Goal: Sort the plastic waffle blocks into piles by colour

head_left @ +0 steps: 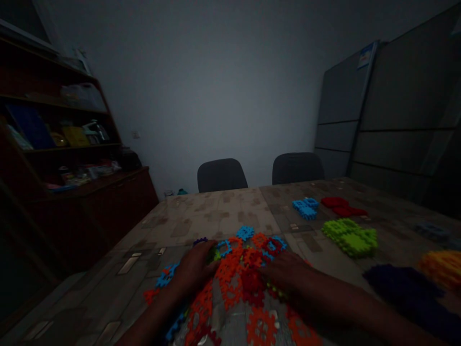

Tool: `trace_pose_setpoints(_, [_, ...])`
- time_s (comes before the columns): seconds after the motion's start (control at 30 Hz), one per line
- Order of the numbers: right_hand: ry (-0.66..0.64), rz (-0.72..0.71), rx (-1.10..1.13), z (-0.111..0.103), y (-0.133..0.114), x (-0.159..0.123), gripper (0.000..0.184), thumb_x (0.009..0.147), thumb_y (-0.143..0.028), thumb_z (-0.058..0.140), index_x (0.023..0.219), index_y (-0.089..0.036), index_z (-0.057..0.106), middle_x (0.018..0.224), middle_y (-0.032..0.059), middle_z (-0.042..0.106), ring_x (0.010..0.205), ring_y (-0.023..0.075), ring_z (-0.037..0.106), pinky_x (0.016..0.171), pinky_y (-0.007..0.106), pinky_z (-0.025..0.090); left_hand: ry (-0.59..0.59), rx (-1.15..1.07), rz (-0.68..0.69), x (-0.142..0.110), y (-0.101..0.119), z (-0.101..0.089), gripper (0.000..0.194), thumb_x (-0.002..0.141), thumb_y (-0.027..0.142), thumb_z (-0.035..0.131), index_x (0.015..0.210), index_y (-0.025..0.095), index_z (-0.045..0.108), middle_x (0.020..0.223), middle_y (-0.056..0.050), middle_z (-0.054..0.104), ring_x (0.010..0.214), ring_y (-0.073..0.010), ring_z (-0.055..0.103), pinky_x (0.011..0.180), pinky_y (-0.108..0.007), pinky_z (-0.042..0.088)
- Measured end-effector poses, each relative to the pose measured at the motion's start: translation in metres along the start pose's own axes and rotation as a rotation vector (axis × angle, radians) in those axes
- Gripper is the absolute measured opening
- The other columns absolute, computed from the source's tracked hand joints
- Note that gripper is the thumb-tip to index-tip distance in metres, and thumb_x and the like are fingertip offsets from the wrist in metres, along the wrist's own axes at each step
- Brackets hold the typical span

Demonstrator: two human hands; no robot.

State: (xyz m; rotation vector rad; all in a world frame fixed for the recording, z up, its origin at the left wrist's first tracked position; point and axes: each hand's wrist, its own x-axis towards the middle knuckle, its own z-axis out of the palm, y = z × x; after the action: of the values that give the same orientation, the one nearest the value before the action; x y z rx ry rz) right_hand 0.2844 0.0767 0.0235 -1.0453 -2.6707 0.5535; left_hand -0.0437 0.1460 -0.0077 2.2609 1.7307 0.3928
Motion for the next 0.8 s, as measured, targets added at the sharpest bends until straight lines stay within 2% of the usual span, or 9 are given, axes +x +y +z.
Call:
trace_pose_setpoints(0.1, [0.101,0.008,0.077,-0.001,0.001,-0.025,0.06,0.094,-0.016,0.062,0.15,-0.036,0.057,0.142,0.0072,0.068,0.13,0.0282,0.06,0.114,0.046,0.043,0.016,-0.033,0.005,0.0,-0.003,-0.001,0.058,0.087,0.028,0.07,0.144,0.018,0.061,0.15,-0.018,0.064,0.138,-0.0352,0.061,0.116,-0.046,0.044])
trace_pose_setpoints(0.2, [0.184,0.127,0.109,-0.002,-0.001,-0.042,0.037,0.1,-0.031,0.059,0.135,-0.032,0.07,0.131,0.0112,0.073,0.117,0.0305,0.067,0.101,0.043,0.053,0.038,-0.063,0.019,-0.001,-0.004,-0.003,0.062,0.087,0.027,0.069,0.148,0.016,0.059,0.15,-0.019,0.064,0.137,-0.0366,0.06,0.115,-0.048,0.045])
trace_pose_setpoints(0.27, [0.231,0.216,0.108,0.004,0.001,-0.05,0.035,0.102,-0.036,0.056,0.131,-0.029,0.072,0.126,0.0133,0.075,0.109,0.031,0.07,0.093,0.043,0.056,0.05,-0.083,0.034,-0.001,-0.004,-0.005,0.063,0.088,0.026,0.07,0.149,0.017,0.058,0.151,-0.018,0.064,0.137,-0.0365,0.06,0.116,-0.048,0.045])
trace_pose_setpoints(0.33, [0.278,0.273,0.091,0.017,0.006,-0.054,0.041,0.103,-0.036,0.053,0.141,-0.03,0.067,0.132,0.0136,0.073,0.113,0.0319,0.069,0.097,0.046,0.056,0.053,-0.105,0.053,-0.002,-0.001,-0.007,0.065,0.087,0.024,0.07,0.151,0.019,0.057,0.152,-0.015,0.063,0.139,-0.0351,0.059,0.118,-0.048,0.043])
trace_pose_setpoints(0.4, [0.292,0.305,0.065,0.032,0.012,-0.054,0.051,0.101,-0.036,0.056,0.152,-0.03,0.058,0.146,0.0133,0.066,0.128,0.0337,0.063,0.108,0.051,0.051,0.042,-0.129,0.079,-0.004,0.003,-0.007,0.066,0.088,0.025,0.071,0.152,0.02,0.055,0.154,-0.014,0.061,0.14,-0.0333,0.058,0.119,-0.047,0.042])
trace_pose_setpoints(0.47, [0.256,0.325,0.033,0.047,0.016,-0.051,0.066,0.094,-0.035,0.065,0.159,-0.03,0.05,0.155,0.0134,0.06,0.139,0.0357,0.056,0.115,0.054,0.045,0.023,-0.156,0.114,-0.006,0.009,-0.007,0.068,0.089,0.026,0.07,0.154,0.02,0.053,0.158,-0.013,0.058,0.142,-0.0322,0.057,0.121,-0.046,0.041])
trace_pose_setpoints(0.57, [0.21,0.36,-0.053,0.06,0.017,-0.043,0.086,0.084,-0.028,0.075,0.164,-0.028,0.042,0.159,0.0164,0.055,0.143,0.0391,0.051,0.117,0.06,0.041,-0.009,-0.204,0.183,-0.011,0.018,-0.005,0.069,0.089,0.027,0.07,0.156,0.022,0.052,0.162,-0.011,0.054,0.145,-0.031,0.054,0.123,-0.044,0.04])
trace_pose_setpoints(0.7, [0.201,0.351,-0.136,0.067,0.02,-0.038,0.086,0.085,-0.024,0.074,0.165,-0.026,0.041,0.16,0.0184,0.053,0.142,0.0403,0.051,0.115,0.063,0.041,-0.044,-0.265,0.261,-0.017,0.027,-0.001,0.069,0.091,0.029,0.072,0.157,0.025,0.05,0.161,-0.01,0.054,0.146,-0.0297,0.053,0.122,-0.042,0.04])
trace_pose_setpoints(0.8, [0.218,0.32,-0.144,0.065,0.02,-0.038,0.085,0.085,-0.021,0.073,0.163,-0.026,0.04,0.152,0.0175,0.06,0.137,0.0384,0.055,0.112,0.059,0.043,-0.064,-0.299,0.281,-0.022,0.032,0.001,0.07,0.094,0.031,0.073,0.159,0.028,0.047,0.16,-0.009,0.056,0.142,-0.0293,0.056,0.119,-0.042,0.045])
